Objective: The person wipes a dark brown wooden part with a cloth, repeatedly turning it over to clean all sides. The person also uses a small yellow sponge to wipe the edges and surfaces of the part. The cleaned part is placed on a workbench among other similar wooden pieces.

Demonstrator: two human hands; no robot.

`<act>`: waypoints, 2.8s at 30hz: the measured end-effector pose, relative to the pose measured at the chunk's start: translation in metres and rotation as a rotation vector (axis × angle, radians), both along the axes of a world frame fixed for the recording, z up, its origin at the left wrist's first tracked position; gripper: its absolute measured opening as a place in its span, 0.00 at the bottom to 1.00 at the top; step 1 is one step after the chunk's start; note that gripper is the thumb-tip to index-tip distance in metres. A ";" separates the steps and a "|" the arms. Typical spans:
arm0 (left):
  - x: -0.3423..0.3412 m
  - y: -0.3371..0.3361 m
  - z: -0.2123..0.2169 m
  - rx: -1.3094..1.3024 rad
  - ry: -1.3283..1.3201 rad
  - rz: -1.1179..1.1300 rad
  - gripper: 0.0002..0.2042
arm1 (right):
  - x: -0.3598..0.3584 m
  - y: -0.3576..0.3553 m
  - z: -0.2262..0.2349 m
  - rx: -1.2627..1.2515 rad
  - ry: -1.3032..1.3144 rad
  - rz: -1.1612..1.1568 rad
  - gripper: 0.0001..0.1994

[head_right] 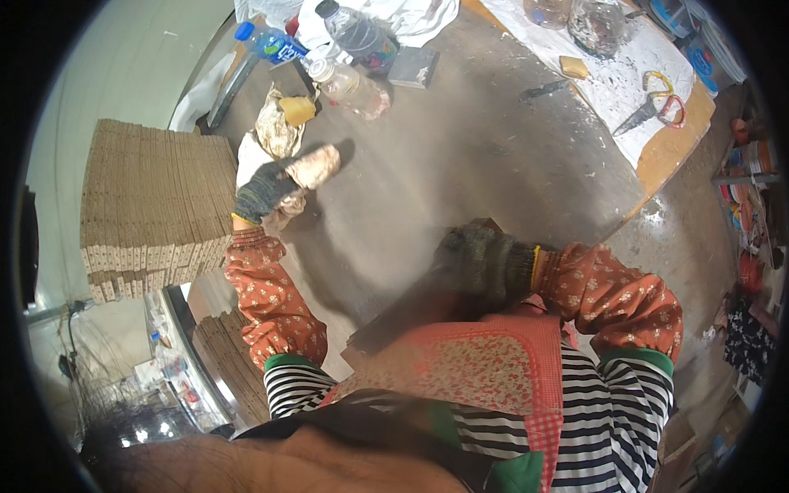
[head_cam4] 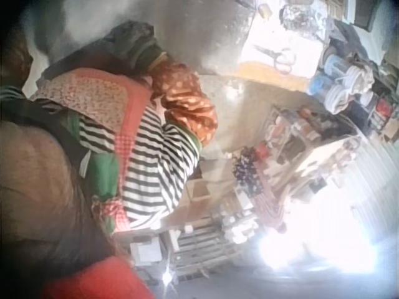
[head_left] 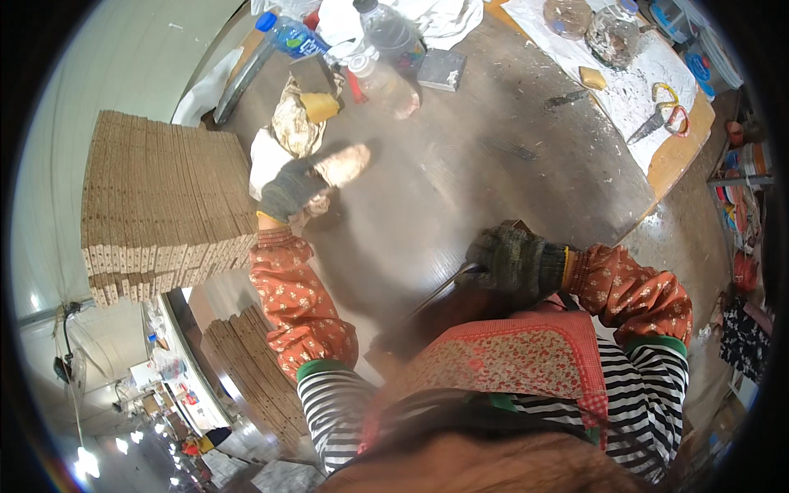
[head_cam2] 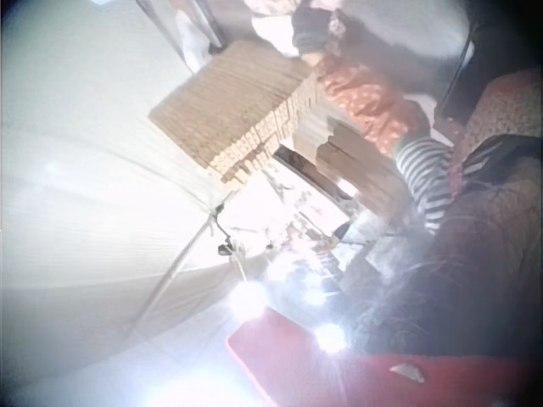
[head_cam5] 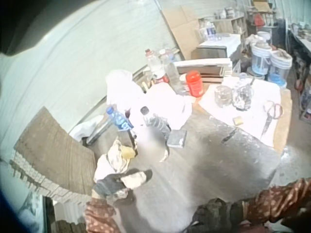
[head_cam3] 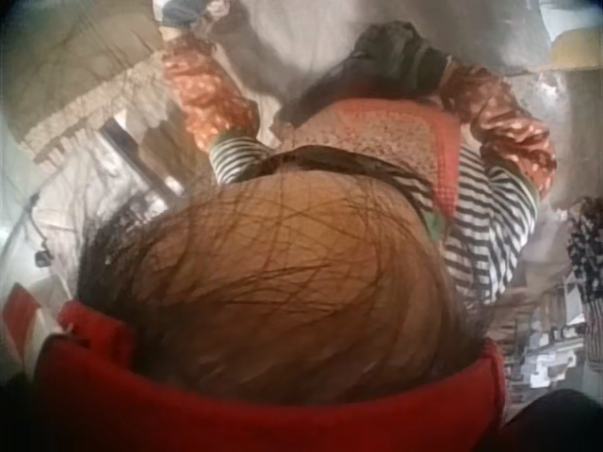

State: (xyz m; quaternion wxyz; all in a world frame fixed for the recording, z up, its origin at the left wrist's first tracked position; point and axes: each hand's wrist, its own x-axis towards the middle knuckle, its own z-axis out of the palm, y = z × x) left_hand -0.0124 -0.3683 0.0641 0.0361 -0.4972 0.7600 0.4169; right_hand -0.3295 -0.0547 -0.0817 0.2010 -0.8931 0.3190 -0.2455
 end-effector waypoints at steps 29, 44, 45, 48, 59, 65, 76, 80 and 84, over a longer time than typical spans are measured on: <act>0.084 0.120 -0.100 -0.314 -0.027 -0.237 0.23 | -0.067 0.023 0.086 -0.158 0.379 -0.081 0.33; 0.357 0.406 0.005 0.026 -0.311 0.386 0.18 | -0.107 0.030 0.083 -0.044 0.297 -0.261 0.48; 0.363 0.379 0.010 -0.133 -0.417 0.320 0.19 | -0.106 0.031 0.083 -0.043 0.289 -0.266 0.47; 0.340 0.302 0.002 -0.524 -0.143 0.462 0.21 | -0.105 0.031 0.083 -0.068 0.280 -0.283 0.47; 0.167 0.379 -0.114 -0.205 -0.325 0.206 0.24 | -0.109 0.019 0.081 -0.066 0.312 -0.226 0.49; 0.224 0.561 -0.129 0.317 -0.238 0.100 0.27 | -0.087 -0.018 0.082 -0.047 0.354 -0.058 0.46; 0.203 0.501 0.041 -0.217 -0.380 0.548 0.19 | -0.054 -0.042 0.066 -0.136 0.164 0.132 0.45; 0.210 0.445 0.074 -0.725 0.045 0.689 0.21 | -0.059 -0.032 0.073 -0.037 0.206 0.082 0.49; 0.223 0.358 0.098 -0.994 0.062 0.723 0.28 | -0.058 -0.024 0.082 -0.022 0.207 0.034 0.51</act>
